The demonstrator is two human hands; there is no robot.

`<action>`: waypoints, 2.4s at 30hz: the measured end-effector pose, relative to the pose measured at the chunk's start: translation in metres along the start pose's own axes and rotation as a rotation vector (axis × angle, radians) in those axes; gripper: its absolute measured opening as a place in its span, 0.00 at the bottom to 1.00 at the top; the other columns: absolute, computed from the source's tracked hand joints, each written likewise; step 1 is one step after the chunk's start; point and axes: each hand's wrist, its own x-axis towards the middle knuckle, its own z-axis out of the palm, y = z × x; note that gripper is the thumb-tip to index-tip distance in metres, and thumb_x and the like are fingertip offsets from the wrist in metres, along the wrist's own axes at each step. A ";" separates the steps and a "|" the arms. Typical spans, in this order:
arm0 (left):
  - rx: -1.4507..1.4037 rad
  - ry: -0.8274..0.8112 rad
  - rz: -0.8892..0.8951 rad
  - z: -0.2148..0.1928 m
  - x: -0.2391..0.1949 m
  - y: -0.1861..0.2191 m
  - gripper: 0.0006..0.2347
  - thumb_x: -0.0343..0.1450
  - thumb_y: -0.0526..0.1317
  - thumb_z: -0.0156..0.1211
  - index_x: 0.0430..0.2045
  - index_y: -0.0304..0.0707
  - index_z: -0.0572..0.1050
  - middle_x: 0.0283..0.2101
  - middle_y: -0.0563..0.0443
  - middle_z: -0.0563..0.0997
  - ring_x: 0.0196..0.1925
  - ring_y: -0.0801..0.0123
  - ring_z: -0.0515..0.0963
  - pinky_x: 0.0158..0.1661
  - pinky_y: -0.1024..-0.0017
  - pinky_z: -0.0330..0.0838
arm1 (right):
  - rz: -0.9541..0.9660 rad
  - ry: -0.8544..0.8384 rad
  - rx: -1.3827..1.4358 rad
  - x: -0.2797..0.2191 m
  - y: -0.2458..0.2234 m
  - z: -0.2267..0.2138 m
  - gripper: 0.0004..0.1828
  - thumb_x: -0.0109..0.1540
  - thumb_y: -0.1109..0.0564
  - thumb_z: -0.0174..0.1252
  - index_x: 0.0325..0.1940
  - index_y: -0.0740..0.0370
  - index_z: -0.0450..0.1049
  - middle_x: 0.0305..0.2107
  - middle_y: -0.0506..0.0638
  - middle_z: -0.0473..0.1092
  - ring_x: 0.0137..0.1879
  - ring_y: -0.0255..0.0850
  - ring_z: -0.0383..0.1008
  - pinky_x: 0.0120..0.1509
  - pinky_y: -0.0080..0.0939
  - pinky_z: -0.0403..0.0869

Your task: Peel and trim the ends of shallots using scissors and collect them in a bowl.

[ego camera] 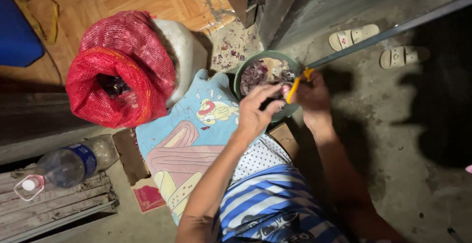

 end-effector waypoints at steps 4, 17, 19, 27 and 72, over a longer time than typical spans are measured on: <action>-0.193 0.013 -0.171 0.012 -0.012 -0.009 0.20 0.67 0.34 0.68 0.55 0.34 0.76 0.54 0.42 0.80 0.50 0.63 0.82 0.50 0.69 0.77 | -0.145 0.035 -0.424 -0.010 -0.009 0.016 0.32 0.55 0.65 0.69 0.61 0.59 0.64 0.51 0.53 0.71 0.54 0.42 0.75 0.58 0.43 0.75; -1.594 0.009 -0.427 -0.003 -0.009 -0.028 0.14 0.78 0.28 0.55 0.58 0.32 0.68 0.54 0.41 0.78 0.57 0.51 0.80 0.58 0.55 0.75 | -0.543 -0.122 -1.081 -0.047 -0.083 0.035 0.27 0.55 0.59 0.72 0.54 0.64 0.70 0.46 0.54 0.72 0.51 0.45 0.74 0.56 0.42 0.74; -1.546 0.000 -0.435 -0.008 -0.006 -0.025 0.14 0.77 0.29 0.55 0.58 0.30 0.68 0.53 0.40 0.79 0.56 0.49 0.80 0.56 0.56 0.76 | -0.602 -0.157 -1.155 -0.052 -0.086 0.020 0.26 0.53 0.58 0.73 0.51 0.64 0.71 0.43 0.55 0.71 0.47 0.46 0.73 0.53 0.43 0.73; -0.807 0.119 -0.322 -0.004 -0.013 -0.020 0.19 0.72 0.23 0.61 0.59 0.27 0.72 0.50 0.43 0.79 0.53 0.67 0.79 0.55 0.72 0.74 | -0.366 -0.335 -1.042 -0.066 -0.078 0.009 0.28 0.49 0.57 0.73 0.51 0.64 0.73 0.34 0.48 0.70 0.35 0.38 0.66 0.40 0.39 0.69; -0.230 0.338 -0.120 -0.037 -0.028 -0.011 0.34 0.64 0.24 0.70 0.65 0.34 0.60 0.51 0.48 0.79 0.44 0.76 0.74 0.45 0.78 0.70 | 0.363 -0.303 -1.809 -0.004 0.108 -0.141 0.31 0.56 0.38 0.69 0.56 0.56 0.77 0.43 0.61 0.75 0.48 0.55 0.76 0.53 0.54 0.73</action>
